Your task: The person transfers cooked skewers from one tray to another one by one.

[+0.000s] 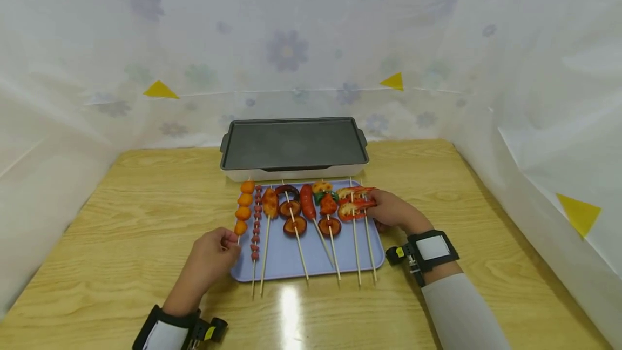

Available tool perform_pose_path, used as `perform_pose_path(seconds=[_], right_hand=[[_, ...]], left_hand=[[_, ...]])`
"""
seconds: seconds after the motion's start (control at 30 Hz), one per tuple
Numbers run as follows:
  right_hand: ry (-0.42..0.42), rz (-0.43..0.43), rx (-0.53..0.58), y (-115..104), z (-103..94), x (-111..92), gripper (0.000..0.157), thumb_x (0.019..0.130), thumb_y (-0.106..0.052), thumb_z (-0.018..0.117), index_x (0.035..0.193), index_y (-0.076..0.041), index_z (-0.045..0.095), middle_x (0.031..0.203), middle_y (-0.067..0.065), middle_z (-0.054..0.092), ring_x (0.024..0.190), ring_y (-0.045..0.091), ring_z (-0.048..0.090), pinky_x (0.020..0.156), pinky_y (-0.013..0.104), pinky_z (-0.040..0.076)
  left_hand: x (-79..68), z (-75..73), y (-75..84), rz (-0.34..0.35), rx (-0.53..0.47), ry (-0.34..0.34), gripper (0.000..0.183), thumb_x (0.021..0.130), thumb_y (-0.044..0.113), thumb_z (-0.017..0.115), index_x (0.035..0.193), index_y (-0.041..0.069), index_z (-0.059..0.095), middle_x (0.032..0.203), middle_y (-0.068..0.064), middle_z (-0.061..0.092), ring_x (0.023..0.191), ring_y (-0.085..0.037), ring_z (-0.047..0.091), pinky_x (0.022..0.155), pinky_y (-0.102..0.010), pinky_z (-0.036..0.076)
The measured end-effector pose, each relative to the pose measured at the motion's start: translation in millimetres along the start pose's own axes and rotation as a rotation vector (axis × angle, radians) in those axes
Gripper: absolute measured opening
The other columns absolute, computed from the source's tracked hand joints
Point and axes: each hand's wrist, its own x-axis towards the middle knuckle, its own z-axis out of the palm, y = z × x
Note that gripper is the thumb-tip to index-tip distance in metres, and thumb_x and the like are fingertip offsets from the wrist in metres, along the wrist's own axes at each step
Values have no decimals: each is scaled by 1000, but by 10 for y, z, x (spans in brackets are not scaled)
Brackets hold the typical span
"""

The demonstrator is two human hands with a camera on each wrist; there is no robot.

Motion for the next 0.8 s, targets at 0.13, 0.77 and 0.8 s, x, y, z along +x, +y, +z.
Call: perform_pose_path(seconds=[0.13, 0.77, 0.8], right_hand=[[8, 12, -2, -17, -17, -6, 31, 94, -7, 50, 123, 2, 48, 72, 10, 53, 48, 16, 46, 48, 29, 42], [13, -22, -27, -6, -9, -6, 28, 94, -6, 51, 120, 3, 51, 75, 11, 54, 50, 17, 49, 50, 30, 45], [11, -29, -30, -7, -8, -7, 28, 94, -6, 51, 121, 3, 51, 75, 11, 54, 50, 17, 49, 50, 30, 45]], left_hand=[[15, 14, 5, 14, 24, 13, 14, 85, 4, 62, 96, -5, 63, 80, -8, 61, 68, -19, 55, 56, -31, 47], [50, 86, 58, 41, 123, 22, 8, 80, 7, 69, 77, 3, 63, 67, -3, 55, 60, -19, 50, 51, -30, 40], [50, 88, 55, 33, 120, 22, 10, 82, 10, 70, 77, 3, 63, 68, -3, 55, 60, -18, 50, 51, -30, 40]])
